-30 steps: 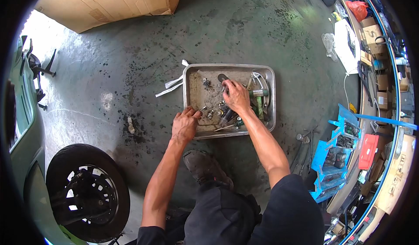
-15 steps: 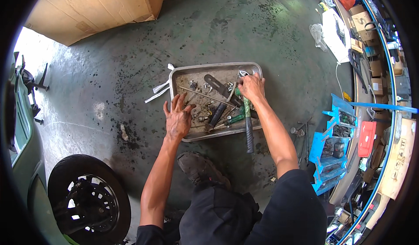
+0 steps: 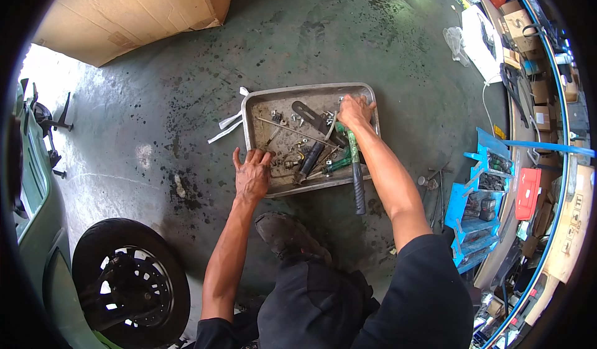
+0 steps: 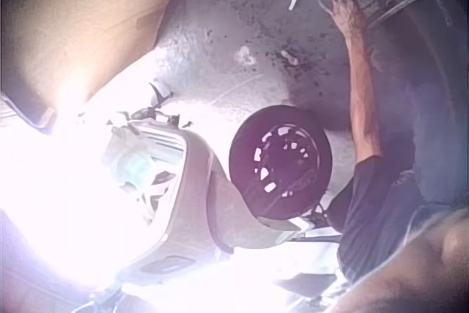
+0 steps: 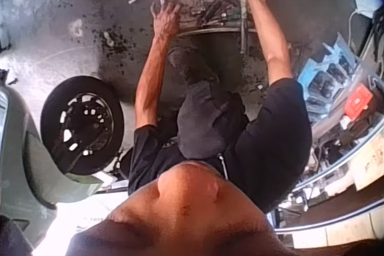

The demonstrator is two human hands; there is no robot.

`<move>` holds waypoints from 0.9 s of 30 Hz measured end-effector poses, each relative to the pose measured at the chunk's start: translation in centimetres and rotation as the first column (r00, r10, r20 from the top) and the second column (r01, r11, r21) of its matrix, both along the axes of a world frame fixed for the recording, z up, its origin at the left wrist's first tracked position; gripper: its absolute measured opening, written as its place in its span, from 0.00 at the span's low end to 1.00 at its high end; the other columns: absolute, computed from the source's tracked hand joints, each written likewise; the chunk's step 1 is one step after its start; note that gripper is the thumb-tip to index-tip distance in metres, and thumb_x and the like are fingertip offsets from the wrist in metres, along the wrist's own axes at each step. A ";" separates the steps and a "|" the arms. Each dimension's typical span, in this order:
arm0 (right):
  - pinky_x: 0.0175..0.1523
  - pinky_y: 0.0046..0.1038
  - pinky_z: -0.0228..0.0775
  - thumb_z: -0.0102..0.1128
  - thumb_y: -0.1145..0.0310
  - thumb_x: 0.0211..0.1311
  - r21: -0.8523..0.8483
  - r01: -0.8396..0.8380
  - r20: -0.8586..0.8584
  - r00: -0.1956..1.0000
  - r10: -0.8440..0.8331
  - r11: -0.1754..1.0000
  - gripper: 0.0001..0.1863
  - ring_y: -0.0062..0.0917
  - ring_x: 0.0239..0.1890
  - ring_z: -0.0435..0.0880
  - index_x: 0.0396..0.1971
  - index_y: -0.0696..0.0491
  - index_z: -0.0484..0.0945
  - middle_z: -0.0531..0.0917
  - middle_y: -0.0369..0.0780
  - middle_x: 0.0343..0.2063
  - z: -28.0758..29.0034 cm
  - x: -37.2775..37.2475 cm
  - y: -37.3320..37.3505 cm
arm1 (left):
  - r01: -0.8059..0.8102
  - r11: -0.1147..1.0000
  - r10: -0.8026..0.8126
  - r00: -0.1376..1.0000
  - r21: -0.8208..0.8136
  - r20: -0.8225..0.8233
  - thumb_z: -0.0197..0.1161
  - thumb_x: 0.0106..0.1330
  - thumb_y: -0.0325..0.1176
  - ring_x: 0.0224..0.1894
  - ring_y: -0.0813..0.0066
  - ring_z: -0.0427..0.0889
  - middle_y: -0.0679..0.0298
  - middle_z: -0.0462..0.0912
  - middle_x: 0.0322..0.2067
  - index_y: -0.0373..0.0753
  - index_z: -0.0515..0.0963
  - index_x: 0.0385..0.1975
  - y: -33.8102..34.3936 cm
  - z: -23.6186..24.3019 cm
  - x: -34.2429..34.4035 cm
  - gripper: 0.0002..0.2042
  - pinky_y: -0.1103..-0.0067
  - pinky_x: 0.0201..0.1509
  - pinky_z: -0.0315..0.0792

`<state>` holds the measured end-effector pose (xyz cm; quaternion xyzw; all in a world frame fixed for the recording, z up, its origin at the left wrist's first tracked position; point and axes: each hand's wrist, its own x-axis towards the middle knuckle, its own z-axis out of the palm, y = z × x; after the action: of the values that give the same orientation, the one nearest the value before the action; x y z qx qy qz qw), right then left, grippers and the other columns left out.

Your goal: The person uses a mallet to tap on the brake assembly of a scooter and then uses a screwdriver to tighten components on the wheel assembly. The person also selects and handles various small parts and tools from a metal tray and a blue organizer.

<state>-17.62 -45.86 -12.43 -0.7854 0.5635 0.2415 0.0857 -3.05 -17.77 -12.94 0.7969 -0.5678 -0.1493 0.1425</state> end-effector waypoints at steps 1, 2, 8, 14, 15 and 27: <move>0.64 0.53 0.52 0.63 0.66 0.48 0.000 0.002 0.000 1.000 -0.002 1.000 0.22 0.32 0.62 0.68 0.47 0.46 0.77 0.77 0.38 0.52 0.3 0.0 0.0 | -0.031 0.999 0.031 0.999 -0.015 -0.010 0.60 0.55 0.26 0.55 0.69 0.71 0.66 0.76 0.42 0.47 0.77 0.44 -0.1 0.1 0.1 0.15 0.52 0.68 0.47; 0.64 0.54 0.51 0.63 0.66 0.47 0.035 0.041 -0.001 0.999 -0.041 0.999 0.22 0.32 0.62 0.68 0.47 0.46 0.77 0.78 0.38 0.52 0.6 0.0 -0.1 | -0.028 1.000 0.028 1.000 -0.014 -0.010 0.60 0.55 0.26 0.55 0.69 0.71 0.66 0.76 0.42 0.47 0.77 0.44 -0.3 0.0 0.5 0.15 0.52 0.68 0.47; 0.64 0.55 0.50 0.64 0.67 0.41 0.030 0.122 0.011 0.992 -0.122 0.992 0.24 0.32 0.61 0.68 0.45 0.46 0.77 0.78 0.38 0.51 -0.3 -0.6 -0.4 | 0.229 0.960 -0.246 0.964 0.160 0.098 0.55 0.58 0.27 0.53 0.70 0.71 0.67 0.73 0.43 0.48 0.79 0.37 -2.1 0.0 1.2 0.10 0.54 0.67 0.51; 0.62 0.56 0.51 0.62 0.66 0.42 -0.036 0.093 0.093 0.992 -0.089 0.995 0.20 0.33 0.61 0.67 0.41 0.46 0.78 0.78 0.40 0.49 -0.6 -0.2 0.7 | 0.199 0.957 -0.226 0.967 0.211 0.116 0.55 0.60 0.30 0.53 0.70 0.72 0.67 0.76 0.41 0.46 0.79 0.37 -2.0 -0.4 1.5 0.08 0.54 0.64 0.53; 0.61 0.56 0.51 0.62 0.66 0.42 -0.030 0.081 0.071 0.994 -0.078 0.996 0.20 0.33 0.60 0.67 0.41 0.46 0.78 0.78 0.40 0.49 -0.3 -0.1 0.8 | 0.125 0.989 -0.131 0.989 0.085 0.072 0.56 0.60 0.30 0.51 0.68 0.73 0.66 0.77 0.39 0.46 0.78 0.37 -1.6 -0.2 1.3 0.07 0.54 0.64 0.53; 0.61 0.48 0.56 0.63 0.65 0.51 -0.132 0.082 0.185 0.981 -0.057 0.988 0.10 0.34 0.54 0.70 0.35 0.49 0.82 0.83 0.39 0.41 0.6 -1.4 2.5 | -0.618 0.783 0.381 0.381 0.074 -0.843 0.59 0.66 0.30 0.34 0.72 0.79 0.59 0.82 0.34 0.33 0.78 0.44 1.4 1.8 -7.7 0.11 0.76 0.39 0.73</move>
<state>-19.02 -43.33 -11.87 -0.7880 0.5959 0.1263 0.0897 -10.80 -16.41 -11.16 0.7393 -0.1766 -0.3782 0.5284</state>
